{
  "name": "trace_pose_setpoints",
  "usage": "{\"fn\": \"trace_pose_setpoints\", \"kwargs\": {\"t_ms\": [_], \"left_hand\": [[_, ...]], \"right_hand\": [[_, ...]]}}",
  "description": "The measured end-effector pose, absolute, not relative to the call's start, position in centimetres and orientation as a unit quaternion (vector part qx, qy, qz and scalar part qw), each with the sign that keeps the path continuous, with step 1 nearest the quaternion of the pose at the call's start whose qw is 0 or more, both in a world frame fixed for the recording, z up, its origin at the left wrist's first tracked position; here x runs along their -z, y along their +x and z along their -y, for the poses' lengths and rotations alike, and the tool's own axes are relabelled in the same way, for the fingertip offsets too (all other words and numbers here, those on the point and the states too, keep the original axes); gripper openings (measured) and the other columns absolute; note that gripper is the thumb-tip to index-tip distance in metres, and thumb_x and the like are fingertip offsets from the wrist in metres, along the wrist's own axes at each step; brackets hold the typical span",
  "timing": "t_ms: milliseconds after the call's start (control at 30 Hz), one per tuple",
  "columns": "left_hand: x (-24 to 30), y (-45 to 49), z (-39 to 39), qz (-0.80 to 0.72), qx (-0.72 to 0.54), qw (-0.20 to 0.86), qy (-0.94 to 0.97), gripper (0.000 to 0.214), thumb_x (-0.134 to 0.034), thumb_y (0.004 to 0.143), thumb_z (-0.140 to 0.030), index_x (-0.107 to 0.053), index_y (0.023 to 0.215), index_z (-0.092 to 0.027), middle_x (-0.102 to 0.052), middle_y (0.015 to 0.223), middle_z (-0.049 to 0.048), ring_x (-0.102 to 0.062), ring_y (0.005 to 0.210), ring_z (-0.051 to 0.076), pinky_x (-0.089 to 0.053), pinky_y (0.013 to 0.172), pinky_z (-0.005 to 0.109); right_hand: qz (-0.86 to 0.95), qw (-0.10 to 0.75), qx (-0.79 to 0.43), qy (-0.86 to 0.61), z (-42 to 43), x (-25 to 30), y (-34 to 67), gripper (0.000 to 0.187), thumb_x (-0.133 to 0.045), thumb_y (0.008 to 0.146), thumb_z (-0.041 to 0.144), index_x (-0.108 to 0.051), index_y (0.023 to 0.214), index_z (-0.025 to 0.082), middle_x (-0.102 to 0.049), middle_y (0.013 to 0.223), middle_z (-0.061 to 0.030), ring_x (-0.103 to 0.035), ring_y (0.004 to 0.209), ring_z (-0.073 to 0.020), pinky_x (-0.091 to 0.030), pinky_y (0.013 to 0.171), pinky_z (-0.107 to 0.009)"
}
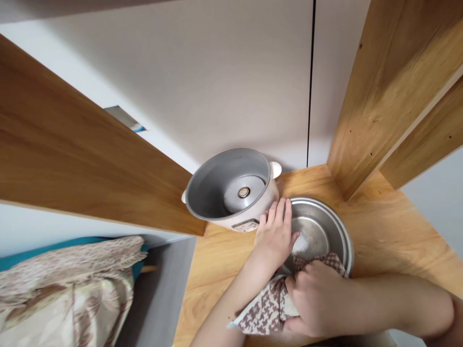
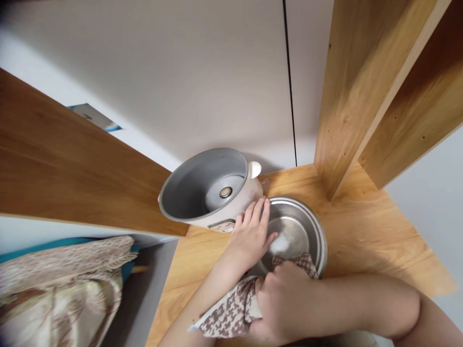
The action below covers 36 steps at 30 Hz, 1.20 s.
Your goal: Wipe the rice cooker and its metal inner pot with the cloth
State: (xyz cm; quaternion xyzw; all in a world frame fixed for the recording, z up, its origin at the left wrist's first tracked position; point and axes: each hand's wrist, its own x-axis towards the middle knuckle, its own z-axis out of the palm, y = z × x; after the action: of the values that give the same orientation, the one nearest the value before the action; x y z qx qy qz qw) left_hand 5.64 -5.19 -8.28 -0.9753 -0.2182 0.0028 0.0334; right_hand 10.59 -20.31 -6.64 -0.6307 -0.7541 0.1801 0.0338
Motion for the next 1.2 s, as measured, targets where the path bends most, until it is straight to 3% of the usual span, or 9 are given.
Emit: {"fn": "trace_pose_setpoints", "kwargs": {"t_ms": [167, 400, 633, 900, 1200], "left_hand": [[8.19, 5.66, 5.19, 0.219, -0.005, 0.029, -0.975, 0.086, -0.062, 0.092, -0.041, -0.025, 0.16, -0.006, -0.034, 0.164, 0.0187, -0.035, 0.146, 0.035, -0.037, 0.114, 0.05], [8.03, 5.67, 5.24, 0.216, -0.008, 0.025, -0.976, 0.086, -0.062, 0.092, -0.041, -0.024, 0.16, -0.005, -0.035, 0.163, 0.0204, -0.034, 0.147, 0.036, -0.037, 0.113, 0.051], [8.14, 5.66, 5.17, 0.214, -0.001, 0.03, -0.976, 0.086, -0.062, 0.092, -0.042, -0.025, 0.16, -0.005, -0.035, 0.163, 0.0199, -0.035, 0.147, 0.035, -0.037, 0.114, 0.051], [8.14, 5.66, 5.14, 0.216, -0.004, 0.03, -0.976, 0.084, -0.061, 0.093, -0.041, -0.025, 0.16, -0.006, -0.035, 0.163, 0.0196, -0.035, 0.146, 0.036, -0.037, 0.113, 0.051], [8.22, 5.67, 5.21, 0.218, -0.005, 0.032, -0.976, 0.085, -0.06, 0.093, -0.042, -0.024, 0.161, -0.006, -0.034, 0.164, 0.0187, -0.035, 0.146, 0.036, -0.036, 0.113, 0.051]], "right_hand": [[0.737, 0.024, -0.149, -0.659, 20.36, 6.99, 9.93, 0.052, -0.068, 0.082, 0.065, -0.067, 0.087, 0.014, -0.068, 0.07, -0.0101, -0.063, 0.062, -0.0244, -0.035, 0.054, -0.036], [0.747, 0.018, -0.18, -0.64, 20.02, 6.59, 10.42, 0.052, -0.059, 0.087, 0.067, -0.067, 0.09, 0.015, -0.069, 0.072, -0.0085, -0.062, 0.058, -0.0248, -0.031, 0.051, -0.037], [0.741, 0.015, -0.146, -0.655, 20.33, 6.63, 9.9, 0.051, -0.07, 0.083, 0.063, -0.067, 0.09, 0.013, -0.068, 0.073, -0.0108, -0.064, 0.064, -0.025, -0.034, 0.054, -0.037], [0.751, 0.027, -0.183, -0.633, 20.21, 6.64, 10.5, 0.052, -0.059, 0.087, 0.067, -0.067, 0.087, 0.015, -0.068, 0.07, -0.0081, -0.062, 0.057, -0.0233, -0.03, 0.051, -0.036], [0.74, 0.043, -0.165, -0.651, 20.4, 7.23, 10.03, 0.053, -0.066, 0.083, 0.065, -0.067, 0.088, 0.012, -0.068, 0.071, -0.0108, -0.062, 0.06, -0.0241, -0.036, 0.054, -0.035]]}}
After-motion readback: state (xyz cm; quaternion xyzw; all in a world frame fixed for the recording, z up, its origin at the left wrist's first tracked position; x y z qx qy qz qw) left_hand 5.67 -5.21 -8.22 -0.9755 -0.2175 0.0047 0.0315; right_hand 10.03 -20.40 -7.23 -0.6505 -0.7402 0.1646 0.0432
